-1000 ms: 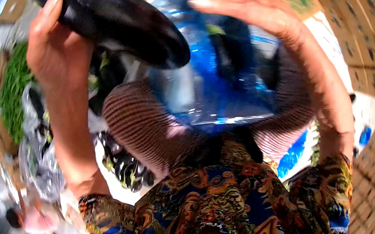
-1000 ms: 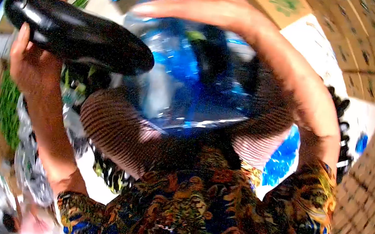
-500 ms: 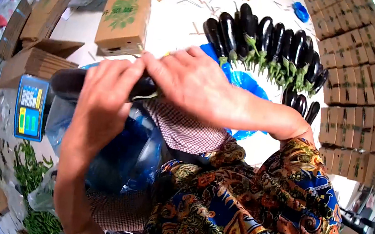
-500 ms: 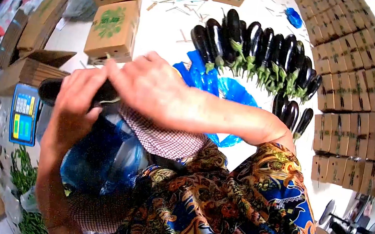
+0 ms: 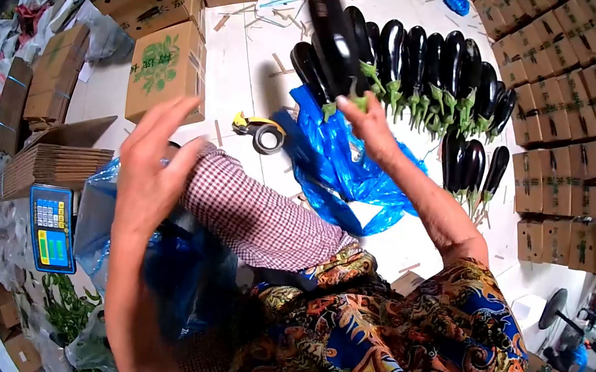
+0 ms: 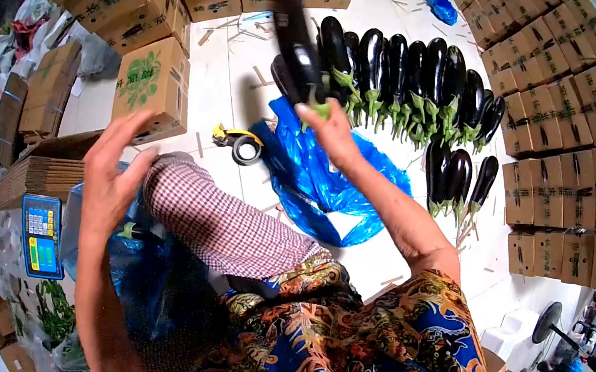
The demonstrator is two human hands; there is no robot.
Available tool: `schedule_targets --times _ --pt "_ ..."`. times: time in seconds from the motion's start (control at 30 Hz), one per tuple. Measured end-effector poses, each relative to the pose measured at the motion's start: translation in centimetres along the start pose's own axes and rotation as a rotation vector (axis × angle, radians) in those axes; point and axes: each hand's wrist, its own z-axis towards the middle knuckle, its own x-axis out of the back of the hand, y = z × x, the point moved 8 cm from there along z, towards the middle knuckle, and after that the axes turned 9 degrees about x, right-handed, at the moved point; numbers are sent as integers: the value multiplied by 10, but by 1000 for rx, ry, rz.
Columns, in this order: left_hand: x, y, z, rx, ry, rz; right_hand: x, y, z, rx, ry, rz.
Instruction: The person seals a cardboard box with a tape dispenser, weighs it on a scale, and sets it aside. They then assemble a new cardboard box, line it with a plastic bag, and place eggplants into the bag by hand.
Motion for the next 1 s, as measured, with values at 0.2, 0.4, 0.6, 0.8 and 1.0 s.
schedule_targets --times 0.2,0.4,0.6,0.8,1.0 --pt "38 -153 -89 655 238 -293 120 95 87 -36 223 -329" --pt "40 -289 -225 848 390 -400 157 127 142 -46 295 -614" --pt "-7 -338 -284 1112 575 -611 170 188 174 -193 198 -954" --pt "-74 -393 -280 1018 132 101 221 298 210 -237 -211 -971" --pt "-174 -404 -276 1129 15 -193 147 252 186 -240 -351 -484"
